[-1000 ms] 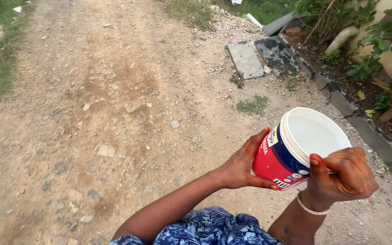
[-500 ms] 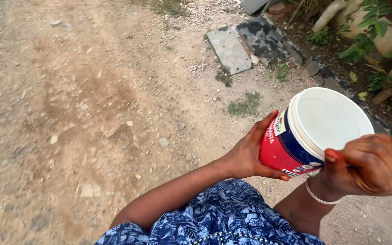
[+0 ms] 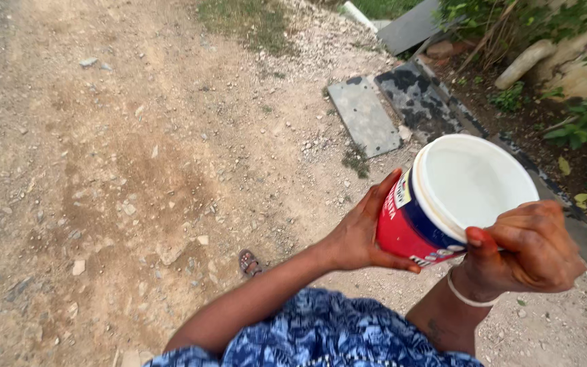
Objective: The person fills a container with water from a bucket and splashes the water onto several plants along a wall and in a garden area by hand.
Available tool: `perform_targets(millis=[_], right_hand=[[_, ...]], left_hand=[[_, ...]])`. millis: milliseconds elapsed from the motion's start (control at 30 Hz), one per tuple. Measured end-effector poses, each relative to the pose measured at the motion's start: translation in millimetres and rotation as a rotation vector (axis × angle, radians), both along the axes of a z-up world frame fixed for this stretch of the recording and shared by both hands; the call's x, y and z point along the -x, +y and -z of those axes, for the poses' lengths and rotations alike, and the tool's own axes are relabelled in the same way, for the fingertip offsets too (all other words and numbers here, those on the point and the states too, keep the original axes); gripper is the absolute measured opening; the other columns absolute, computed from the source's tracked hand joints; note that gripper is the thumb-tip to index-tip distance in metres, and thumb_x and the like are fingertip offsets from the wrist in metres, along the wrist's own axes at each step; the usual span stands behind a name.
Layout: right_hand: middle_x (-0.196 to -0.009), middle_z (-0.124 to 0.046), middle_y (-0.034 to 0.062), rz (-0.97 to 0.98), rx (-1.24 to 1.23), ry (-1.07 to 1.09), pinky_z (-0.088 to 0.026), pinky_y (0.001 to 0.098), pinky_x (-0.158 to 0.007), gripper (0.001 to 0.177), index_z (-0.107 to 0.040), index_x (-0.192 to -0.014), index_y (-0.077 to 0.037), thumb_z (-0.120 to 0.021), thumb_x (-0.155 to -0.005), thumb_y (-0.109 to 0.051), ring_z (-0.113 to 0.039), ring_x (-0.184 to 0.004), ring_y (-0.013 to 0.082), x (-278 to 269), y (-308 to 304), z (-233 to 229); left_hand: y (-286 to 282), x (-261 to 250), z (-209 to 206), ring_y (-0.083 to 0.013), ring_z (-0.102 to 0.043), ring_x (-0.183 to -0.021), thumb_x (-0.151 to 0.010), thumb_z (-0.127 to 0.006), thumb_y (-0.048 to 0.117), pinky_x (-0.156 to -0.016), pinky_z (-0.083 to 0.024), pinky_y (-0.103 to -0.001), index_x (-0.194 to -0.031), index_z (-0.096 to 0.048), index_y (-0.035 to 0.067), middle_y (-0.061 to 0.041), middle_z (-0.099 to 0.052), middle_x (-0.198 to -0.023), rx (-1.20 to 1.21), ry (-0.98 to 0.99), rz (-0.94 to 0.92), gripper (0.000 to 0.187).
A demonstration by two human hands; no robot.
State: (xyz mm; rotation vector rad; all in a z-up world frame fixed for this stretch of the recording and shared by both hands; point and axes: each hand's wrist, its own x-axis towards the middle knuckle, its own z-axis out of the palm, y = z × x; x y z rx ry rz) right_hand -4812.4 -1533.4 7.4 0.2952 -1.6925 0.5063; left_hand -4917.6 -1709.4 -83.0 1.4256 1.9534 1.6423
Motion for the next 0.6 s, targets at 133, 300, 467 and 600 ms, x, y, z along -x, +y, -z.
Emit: perform_targets(millis=[133, 300, 467, 600], right_hand=[[-0.062, -0.052, 0.004, 0.057, -0.03, -0.014, -0.037, 0.0267, -0.063, 0.053, -0.062, -0.074, -0.001, -0.09, -0.096, -0.04, -0.054, -0.058, 0.0188, 83, -11, 3], [-0.063, -0.053, 0.0052, 0.15, 0.021, -0.025, -0.037, 0.0271, -0.064, 0.052, -0.061, -0.076, -0.001, -0.091, -0.099, -0.036, -0.054, -0.061, 0.0194, 174, -17, 0], [-0.066, -0.054, 0.0054, 0.202, -0.04, -0.095, -0.039, 0.0271, -0.065, 0.05, -0.061, -0.079, -0.001, -0.091, -0.101, -0.035, -0.055, -0.066, 0.0198, 263, -7, -6], [-0.067, -0.055, 0.006, 0.153, -0.126, -0.097, -0.04, 0.0277, -0.064, 0.047, -0.063, -0.078, -0.001, -0.091, -0.098, -0.032, -0.056, -0.063, 0.0211, 350, 21, 0]], left_hand=[[-5, 95, -2, -0.0466, -0.033, -0.159, -0.062, -0.087, 0.065, -0.132, -0.032, -0.054, -0.174, 0.002, 0.01, -0.029, -0.029, -0.169, -0.037, 0.024, 0.06, 0.153], [-2, 205, -15, -0.048, -0.031, -0.157, -0.059, -0.085, 0.069, -0.127, -0.033, -0.056, -0.172, 0.004, 0.013, -0.03, -0.028, -0.168, 0.059, 0.034, 0.158, 0.155], [10, 306, -20, -0.0471, -0.035, -0.157, -0.061, -0.081, 0.073, -0.128, -0.036, -0.056, -0.174, 0.004, 0.017, -0.029, -0.03, -0.168, 0.015, -0.016, 0.236, 0.153], [27, 396, -15, -0.0479, -0.035, -0.155, -0.059, -0.086, 0.068, -0.126, -0.035, -0.056, -0.172, 0.002, 0.015, -0.029, -0.029, -0.167, 0.018, 0.013, 0.217, 0.153]])
